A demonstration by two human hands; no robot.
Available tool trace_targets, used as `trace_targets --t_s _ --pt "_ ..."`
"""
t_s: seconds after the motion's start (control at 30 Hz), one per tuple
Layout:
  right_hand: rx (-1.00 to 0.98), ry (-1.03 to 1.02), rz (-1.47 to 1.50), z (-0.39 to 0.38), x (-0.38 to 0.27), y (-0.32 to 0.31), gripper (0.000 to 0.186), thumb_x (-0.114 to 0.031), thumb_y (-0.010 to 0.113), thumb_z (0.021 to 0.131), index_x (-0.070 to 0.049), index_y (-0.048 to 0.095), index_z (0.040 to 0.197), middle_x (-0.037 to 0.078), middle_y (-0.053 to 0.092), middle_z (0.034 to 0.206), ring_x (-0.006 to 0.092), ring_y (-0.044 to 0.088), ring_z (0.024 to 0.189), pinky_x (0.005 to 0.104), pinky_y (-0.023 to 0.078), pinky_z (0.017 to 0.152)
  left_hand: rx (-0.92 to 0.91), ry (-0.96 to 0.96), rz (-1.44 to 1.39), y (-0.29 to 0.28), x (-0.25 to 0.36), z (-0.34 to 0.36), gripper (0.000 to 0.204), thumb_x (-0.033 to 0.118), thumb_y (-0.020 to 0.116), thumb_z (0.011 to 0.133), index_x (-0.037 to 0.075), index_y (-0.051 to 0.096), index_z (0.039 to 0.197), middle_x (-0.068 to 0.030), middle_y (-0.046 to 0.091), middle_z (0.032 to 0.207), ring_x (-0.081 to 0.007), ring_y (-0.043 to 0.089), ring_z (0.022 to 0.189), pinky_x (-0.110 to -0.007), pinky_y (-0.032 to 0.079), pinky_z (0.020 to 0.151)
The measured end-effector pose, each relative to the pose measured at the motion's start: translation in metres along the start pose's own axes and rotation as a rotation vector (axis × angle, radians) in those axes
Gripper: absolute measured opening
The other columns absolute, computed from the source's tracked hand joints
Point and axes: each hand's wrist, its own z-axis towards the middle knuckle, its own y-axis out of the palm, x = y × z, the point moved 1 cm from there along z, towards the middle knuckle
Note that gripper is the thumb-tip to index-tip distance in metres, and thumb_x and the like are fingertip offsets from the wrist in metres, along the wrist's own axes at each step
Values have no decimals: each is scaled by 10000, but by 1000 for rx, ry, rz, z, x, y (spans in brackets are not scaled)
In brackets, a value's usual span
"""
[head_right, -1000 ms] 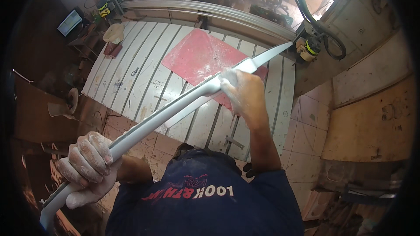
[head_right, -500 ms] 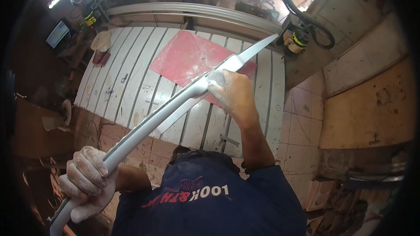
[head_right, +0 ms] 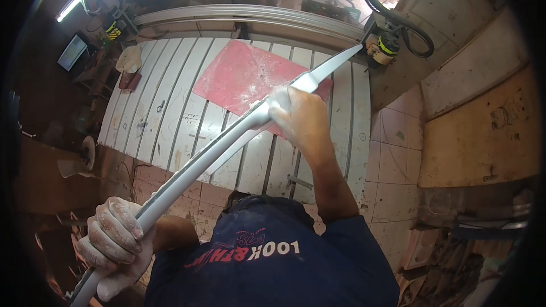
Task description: The person sands the surface of a white guitar body and neck with a cloth, wiping the sides, curves, and the back of the neck.
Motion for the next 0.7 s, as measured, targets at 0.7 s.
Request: trace_targets --t_s 0.7 --pt "45 -87 33 16 -16 13 307 -221 668 800 35 708 964 233 687 789 329 701 689 397 553 695 -6 -21 13 -14 5 10 408 482 740 859 149 524 762 45 565 555 -62 556 489 -269 540 631"
